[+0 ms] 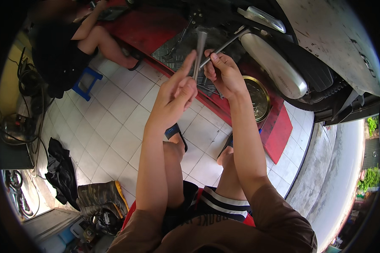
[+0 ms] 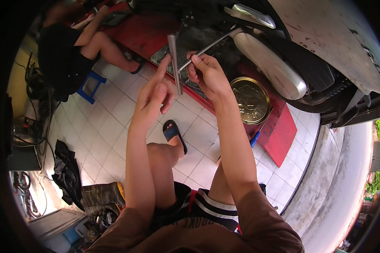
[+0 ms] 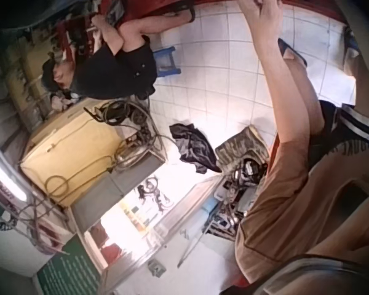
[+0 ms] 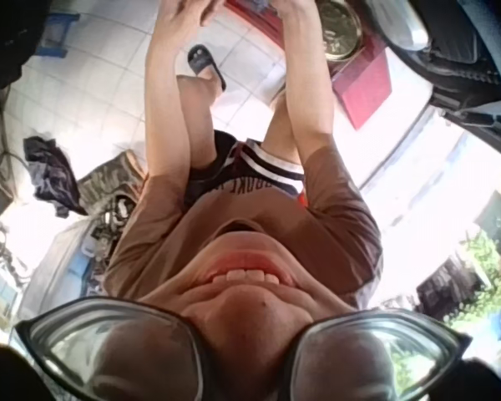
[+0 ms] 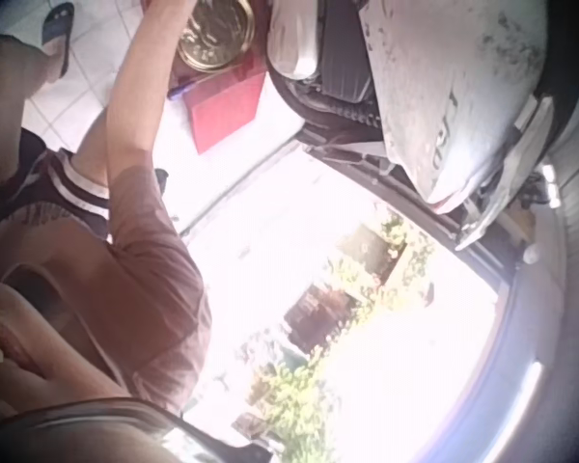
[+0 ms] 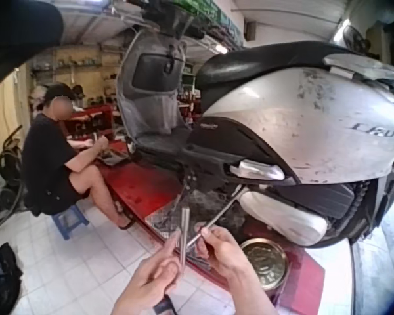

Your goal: The person uses a T-handle wrench to tighten a bolt on the rear wheel of a white motorcycle. The person is seated on a red stool in a workshop, manipulating the tool with both hands to apply torque to the wheel hub area.

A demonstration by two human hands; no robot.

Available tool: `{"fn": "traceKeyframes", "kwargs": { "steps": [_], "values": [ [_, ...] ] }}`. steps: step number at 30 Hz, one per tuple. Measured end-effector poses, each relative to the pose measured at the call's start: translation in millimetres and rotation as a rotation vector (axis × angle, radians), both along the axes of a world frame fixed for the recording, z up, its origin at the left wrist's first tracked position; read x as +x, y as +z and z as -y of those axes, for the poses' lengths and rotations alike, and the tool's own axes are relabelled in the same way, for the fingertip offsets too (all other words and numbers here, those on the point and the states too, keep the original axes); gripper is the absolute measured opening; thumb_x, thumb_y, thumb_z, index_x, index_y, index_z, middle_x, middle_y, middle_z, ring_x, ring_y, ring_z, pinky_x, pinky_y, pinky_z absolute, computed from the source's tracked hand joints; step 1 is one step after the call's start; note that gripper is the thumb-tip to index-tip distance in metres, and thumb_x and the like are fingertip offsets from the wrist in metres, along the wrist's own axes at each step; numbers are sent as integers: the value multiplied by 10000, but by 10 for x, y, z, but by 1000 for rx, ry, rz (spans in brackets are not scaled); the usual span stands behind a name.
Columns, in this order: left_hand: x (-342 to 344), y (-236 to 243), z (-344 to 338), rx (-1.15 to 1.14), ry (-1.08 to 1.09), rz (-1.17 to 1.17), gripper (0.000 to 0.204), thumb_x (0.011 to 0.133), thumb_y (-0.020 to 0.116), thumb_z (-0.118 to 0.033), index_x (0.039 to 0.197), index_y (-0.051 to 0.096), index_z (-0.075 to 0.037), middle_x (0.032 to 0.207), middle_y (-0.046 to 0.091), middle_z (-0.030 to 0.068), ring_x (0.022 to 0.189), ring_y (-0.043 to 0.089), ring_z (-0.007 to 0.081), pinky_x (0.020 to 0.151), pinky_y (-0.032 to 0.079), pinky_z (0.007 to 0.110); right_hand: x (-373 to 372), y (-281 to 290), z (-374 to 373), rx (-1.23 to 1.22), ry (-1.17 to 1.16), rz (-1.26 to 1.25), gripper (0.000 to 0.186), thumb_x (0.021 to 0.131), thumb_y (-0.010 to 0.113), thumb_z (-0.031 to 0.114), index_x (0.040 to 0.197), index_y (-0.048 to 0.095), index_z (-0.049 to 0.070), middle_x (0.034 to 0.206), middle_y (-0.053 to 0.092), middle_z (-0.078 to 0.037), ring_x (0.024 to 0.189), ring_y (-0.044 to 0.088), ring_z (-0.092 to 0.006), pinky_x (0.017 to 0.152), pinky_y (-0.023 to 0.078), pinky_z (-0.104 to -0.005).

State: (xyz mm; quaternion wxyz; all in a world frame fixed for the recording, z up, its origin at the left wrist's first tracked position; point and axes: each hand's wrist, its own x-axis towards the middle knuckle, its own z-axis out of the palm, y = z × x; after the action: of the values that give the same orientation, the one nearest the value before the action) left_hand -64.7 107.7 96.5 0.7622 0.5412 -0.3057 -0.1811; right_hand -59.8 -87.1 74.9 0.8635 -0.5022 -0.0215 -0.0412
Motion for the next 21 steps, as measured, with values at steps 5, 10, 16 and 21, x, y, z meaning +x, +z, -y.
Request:
{"fn": "traceKeyframes", "kwargs": {
  "steps": [5, 10, 16, 21],
  "values": [
    [39, -185, -24, 567, 0, 154, 489, 949, 618, -234, 1402, 507, -91, 575, 431, 5, 518, 385, 70, 519, 341, 237, 9, -29, 50, -3, 3, -3, 253, 1001, 542, 220, 1085, 529, -19, 642, 493, -4, 595, 420, -91, 570, 339, -236],
    [-31, -26, 55, 336, 127, 201, 515, 963, 601, -239, 1419, 465, -42, 611, 435, -23, 549, 394, 54, 523, 341, 230, 0, -55, 56, 20, 6, -9, 224, 1008, 523, 193, 1074, 523, -21, 637, 491, -7, 592, 408, -102, 581, 343, -246],
    [-43, 13, 94, 565, 213, 281, 597, 961, 602, -239, 1473, 376, -32, 606, 399, -22, 551, 365, 45, 503, 318, 228, -2, 1, 60, 8, -21, 9, 235, 1006, 530, 208, 1072, 524, -17, 629, 473, -3, 589, 398, -98, 584, 340, -251],
    [-84, 113, 113, 466, 0, 281, 624, 947, 615, -225, 1475, 355, -16, 575, 480, 12, 517, 398, 59, 491, 341, 237, -12, 9, 74, 3, -21, 8, 232, 1006, 527, 205, 1071, 523, -19, 635, 471, -2, 590, 395, -94, 582, 335, -246]
  ]
}}
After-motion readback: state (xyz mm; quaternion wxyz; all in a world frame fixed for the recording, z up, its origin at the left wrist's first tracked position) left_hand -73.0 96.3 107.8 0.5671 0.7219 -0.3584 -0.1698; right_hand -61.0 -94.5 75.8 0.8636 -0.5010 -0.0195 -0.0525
